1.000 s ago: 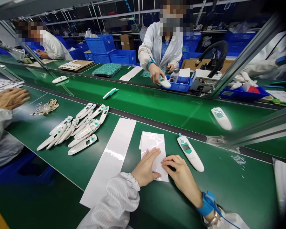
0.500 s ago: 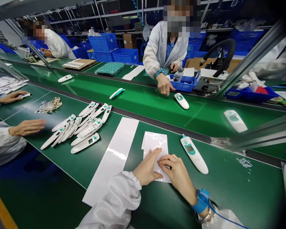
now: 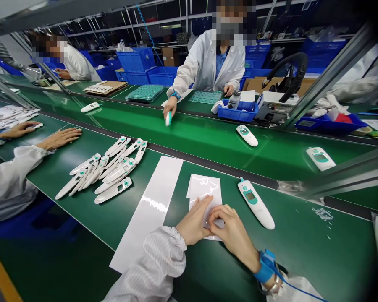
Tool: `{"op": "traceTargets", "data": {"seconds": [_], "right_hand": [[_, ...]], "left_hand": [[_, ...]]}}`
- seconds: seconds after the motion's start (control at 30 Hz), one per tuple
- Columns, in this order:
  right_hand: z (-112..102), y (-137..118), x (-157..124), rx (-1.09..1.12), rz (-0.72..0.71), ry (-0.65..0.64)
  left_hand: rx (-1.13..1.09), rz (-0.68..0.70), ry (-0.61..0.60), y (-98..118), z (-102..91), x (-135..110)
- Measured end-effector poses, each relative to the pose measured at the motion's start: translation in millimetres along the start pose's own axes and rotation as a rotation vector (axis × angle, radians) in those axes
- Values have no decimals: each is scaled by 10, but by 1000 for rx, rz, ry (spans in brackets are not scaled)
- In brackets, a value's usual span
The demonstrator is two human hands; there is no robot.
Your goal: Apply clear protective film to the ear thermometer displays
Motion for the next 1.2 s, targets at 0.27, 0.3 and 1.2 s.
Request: {"op": "traceTargets", "data": {"seconds": [0.27,0.3,1.2], "right_hand": [[-1,-11,18,145,84,43],[-19,-6,32,162,95,49],[-1500,66,-17,729,410,301]], "left_hand": [[20,-52,-4,2,4,-13],[31,-74,-18,19,-15,-22],[-642,-367,57,827,845,987]]}}
Point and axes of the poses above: each hand's wrist, its own x-axis towards the middle knuckle, its own z-axis out of the palm, y = z × x, the point moved 2 cm from there along x, towards the middle knuckle, and after that the axes turned 11 degrees about y, right-handed, at the moved point
